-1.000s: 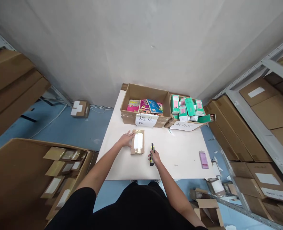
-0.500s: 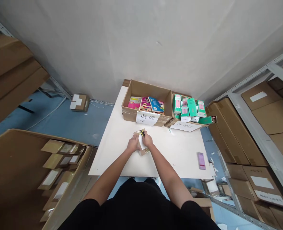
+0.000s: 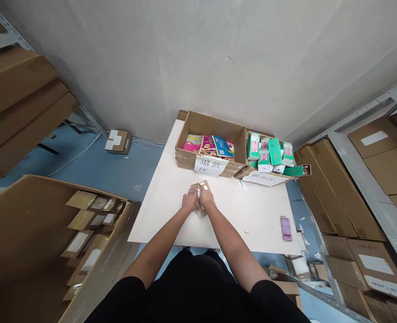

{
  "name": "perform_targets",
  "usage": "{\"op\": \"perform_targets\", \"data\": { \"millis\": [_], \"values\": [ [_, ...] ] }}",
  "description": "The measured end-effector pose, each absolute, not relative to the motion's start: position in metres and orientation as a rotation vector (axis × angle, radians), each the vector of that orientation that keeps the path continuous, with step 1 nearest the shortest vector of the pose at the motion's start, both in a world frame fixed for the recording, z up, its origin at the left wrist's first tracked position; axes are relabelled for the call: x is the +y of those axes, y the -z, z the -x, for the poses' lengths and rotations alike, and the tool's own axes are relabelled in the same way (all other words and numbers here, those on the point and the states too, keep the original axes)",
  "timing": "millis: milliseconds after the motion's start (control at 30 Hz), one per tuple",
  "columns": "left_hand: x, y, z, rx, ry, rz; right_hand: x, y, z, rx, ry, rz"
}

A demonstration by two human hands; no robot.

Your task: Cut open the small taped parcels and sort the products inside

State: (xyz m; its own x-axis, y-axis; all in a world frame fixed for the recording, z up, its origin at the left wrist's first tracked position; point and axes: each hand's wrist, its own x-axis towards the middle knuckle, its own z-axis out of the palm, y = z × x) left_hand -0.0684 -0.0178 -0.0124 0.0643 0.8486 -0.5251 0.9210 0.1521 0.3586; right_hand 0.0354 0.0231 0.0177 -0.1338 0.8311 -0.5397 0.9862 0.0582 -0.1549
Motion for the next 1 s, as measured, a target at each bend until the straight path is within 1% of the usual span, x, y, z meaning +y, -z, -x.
{"op": "perform_targets", "data": {
  "millis": [233, 433, 567, 700, 833, 933, 1000],
  "values": [
    [-0.020, 0.007, 0.070, 1.817, 0.168, -1.626, 0.005, -0.037, -0.056, 2.002, 0.645, -1.679],
    [-0.023, 0.007, 0.072, 1.851, 0.131, -1.602, -0.047, -0.050, -0.097, 1.906, 0.660, -1.556],
    [-0.027, 0.003, 0.065, 1.845, 0.119, -1.609, -0.074, -0.053, -0.117, 1.881, 0.627, -1.551],
    [-0.033, 0.000, 0.057, 1.850, 0.109, -1.606, -0.081, -0.056, -0.130, 1.899, 0.644, -1.559],
    [-0.041, 0.002, 0.048, 1.857, 0.078, -1.621, -0.097, -0.054, -0.163, 1.897, 0.725, -1.735],
    [-0.046, 0.006, 0.023, 1.896, 0.087, -1.596, -0.119, -0.044, -0.199, 1.894, 0.817, -2.004],
    [-0.051, 0.008, -0.005, 1.947, 0.104, -1.568, -0.133, -0.035, -0.221, 1.830, 0.963, -2.215]
  ]
}}
